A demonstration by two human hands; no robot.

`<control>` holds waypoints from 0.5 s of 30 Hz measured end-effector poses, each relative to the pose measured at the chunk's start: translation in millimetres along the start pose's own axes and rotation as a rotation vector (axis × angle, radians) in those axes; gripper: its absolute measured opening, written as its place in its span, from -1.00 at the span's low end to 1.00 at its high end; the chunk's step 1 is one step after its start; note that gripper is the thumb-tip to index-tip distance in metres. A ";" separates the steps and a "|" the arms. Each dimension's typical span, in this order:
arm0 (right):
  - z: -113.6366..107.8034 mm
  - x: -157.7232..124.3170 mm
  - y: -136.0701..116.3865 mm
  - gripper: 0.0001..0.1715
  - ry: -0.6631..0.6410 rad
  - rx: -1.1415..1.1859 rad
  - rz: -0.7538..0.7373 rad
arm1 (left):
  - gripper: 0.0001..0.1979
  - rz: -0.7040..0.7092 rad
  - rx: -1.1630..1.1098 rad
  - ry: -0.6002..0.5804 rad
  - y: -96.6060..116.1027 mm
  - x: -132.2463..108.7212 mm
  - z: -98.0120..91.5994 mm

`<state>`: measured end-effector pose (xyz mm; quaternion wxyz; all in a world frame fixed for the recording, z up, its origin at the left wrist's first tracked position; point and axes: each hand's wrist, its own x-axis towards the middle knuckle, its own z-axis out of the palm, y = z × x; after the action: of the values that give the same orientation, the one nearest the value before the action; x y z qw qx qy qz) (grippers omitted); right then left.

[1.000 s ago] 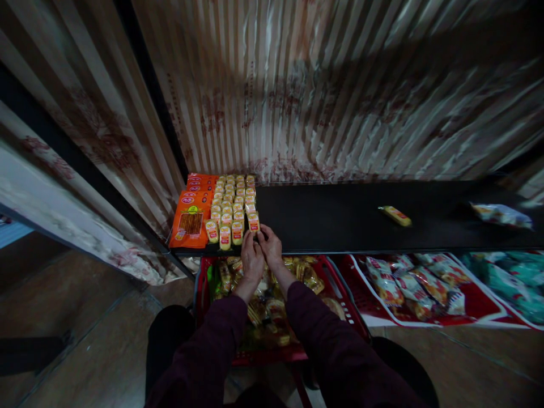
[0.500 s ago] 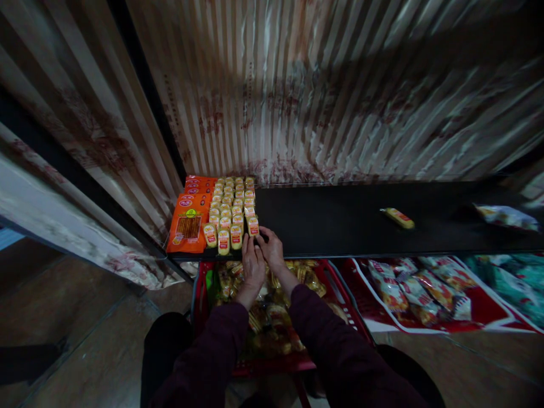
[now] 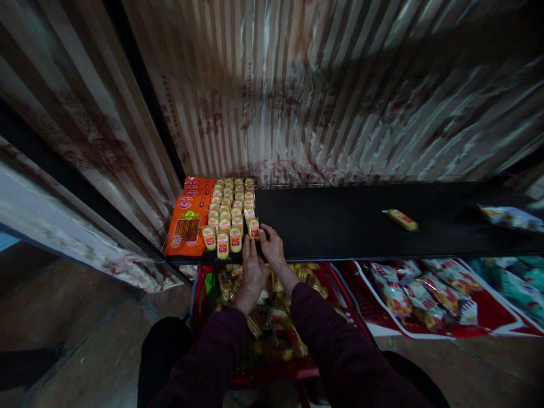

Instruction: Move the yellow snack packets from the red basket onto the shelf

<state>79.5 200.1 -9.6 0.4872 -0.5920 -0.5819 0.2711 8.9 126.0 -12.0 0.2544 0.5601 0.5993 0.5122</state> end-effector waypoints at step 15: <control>9.4 10.1 -10.9 -0.53 -0.040 -0.138 0.033 | -0.45 -0.042 -0.056 0.043 -3.9 6.7 6.8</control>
<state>68.3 210.5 -1.0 0.4289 -0.6282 -0.5989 0.2503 11.6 135.1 -16.1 0.2679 0.5291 0.6015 0.5352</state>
